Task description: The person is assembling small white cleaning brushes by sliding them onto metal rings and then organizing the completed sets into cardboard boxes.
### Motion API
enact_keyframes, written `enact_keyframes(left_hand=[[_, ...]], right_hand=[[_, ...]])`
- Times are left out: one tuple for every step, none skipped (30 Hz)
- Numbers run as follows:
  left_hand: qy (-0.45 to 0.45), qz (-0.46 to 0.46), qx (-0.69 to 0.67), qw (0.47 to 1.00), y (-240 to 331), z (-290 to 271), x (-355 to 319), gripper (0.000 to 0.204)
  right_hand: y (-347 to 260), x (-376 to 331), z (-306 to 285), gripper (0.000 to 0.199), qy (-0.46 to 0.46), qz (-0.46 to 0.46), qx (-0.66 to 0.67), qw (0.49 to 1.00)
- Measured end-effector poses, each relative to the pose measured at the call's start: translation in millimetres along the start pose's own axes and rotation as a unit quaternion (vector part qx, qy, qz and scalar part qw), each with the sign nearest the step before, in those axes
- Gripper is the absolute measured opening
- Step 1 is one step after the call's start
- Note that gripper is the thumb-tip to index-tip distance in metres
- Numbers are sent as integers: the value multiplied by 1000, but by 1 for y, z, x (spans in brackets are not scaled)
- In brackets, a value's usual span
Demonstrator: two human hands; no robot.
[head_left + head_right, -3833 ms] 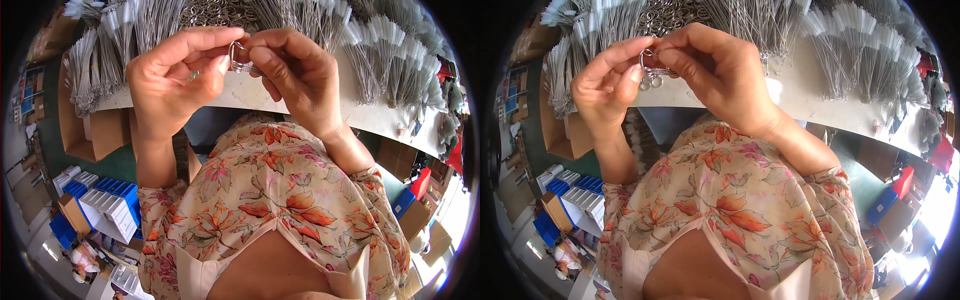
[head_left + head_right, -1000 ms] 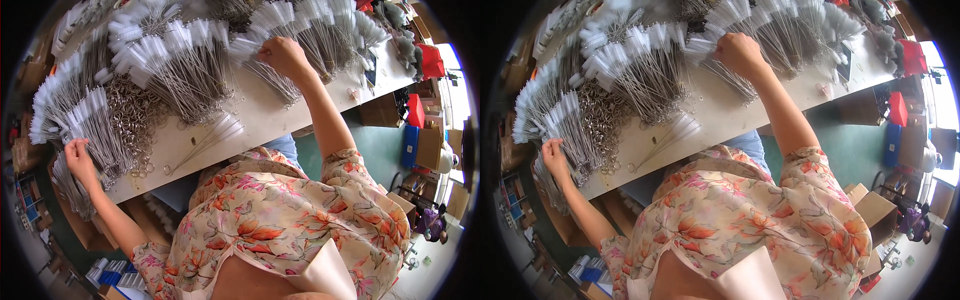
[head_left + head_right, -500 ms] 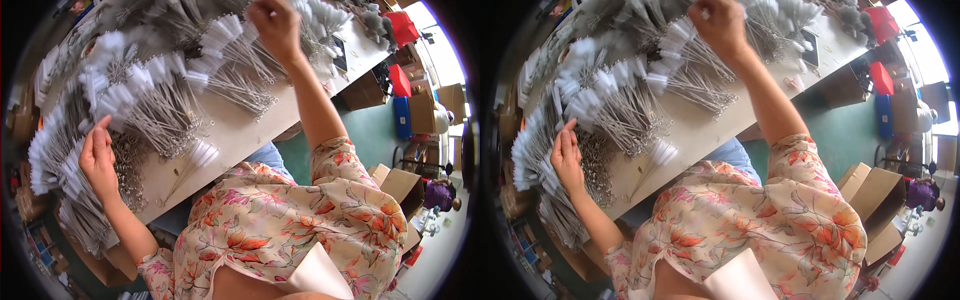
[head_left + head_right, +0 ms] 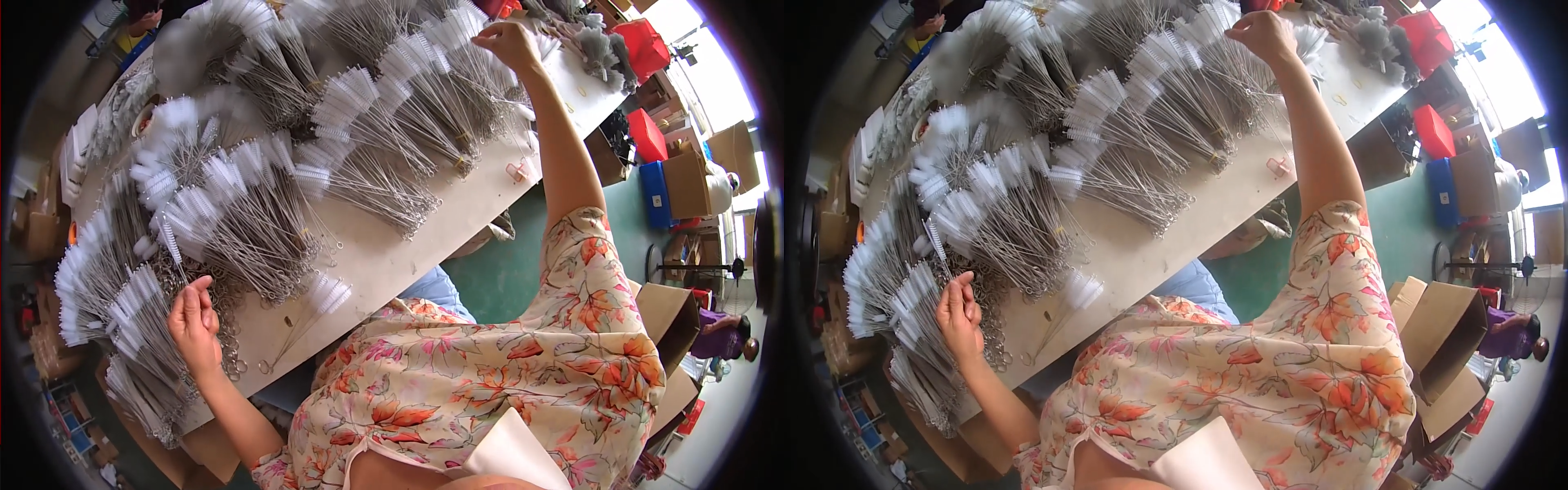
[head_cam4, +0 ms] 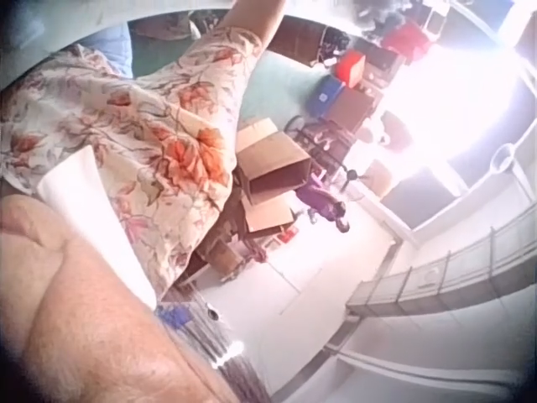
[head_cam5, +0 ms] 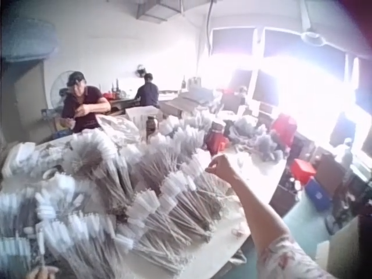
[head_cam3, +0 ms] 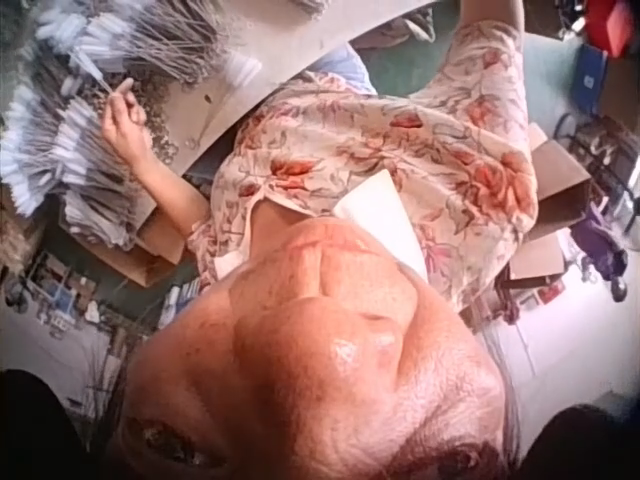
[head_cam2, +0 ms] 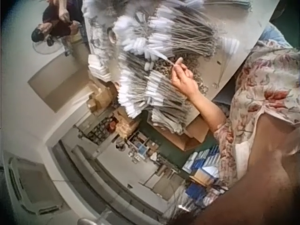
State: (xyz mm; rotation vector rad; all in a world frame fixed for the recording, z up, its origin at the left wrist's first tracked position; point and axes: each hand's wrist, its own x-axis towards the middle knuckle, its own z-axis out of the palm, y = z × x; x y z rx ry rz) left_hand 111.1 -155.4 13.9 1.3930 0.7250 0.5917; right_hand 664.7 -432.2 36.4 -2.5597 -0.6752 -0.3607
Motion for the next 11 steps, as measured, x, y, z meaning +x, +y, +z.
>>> enact_keyframes(left_hand=[[3,-3,-3,1000,-1,0,-1,29],[5,-7,-6,1000,-2,1,0,29],[4,-5,-7,1000,-2,0,-3,28],[8,-5,-6,1000,-3,0,-4,28],[5,-4,-7,1000,-3,0,-5,28],[0,-4,-9,1000,-4,0,-6,28],[10,-7,-16,1000,-1,3,-9,27],[14,-6,-16,1000,-2,3,-11,27],[22,-3,-47,999,-4,3,-11,28],[30,1,-79,996,-5,3,-11,28],[20,21,-89,996,-5,3,-9,29]], right_hand=[[-4,0,2,27,-27,-29,-47,998],[-9,-1,3,27,-53,-58,-95,992],[-14,-2,5,27,-54,-62,-92,992],[-19,-2,7,26,-58,-52,-106,991],[-24,-3,10,24,-62,-43,-120,990],[-29,-6,10,22,-67,-32,-136,988],[-37,-11,6,21,-49,-27,-137,989],[-40,-10,5,21,-50,-31,-136,989],[-37,-6,3,23,55,-77,-90,991],[-34,1,-1,26,158,-124,-40,979],[-36,5,4,26,156,-129,-38,978]])
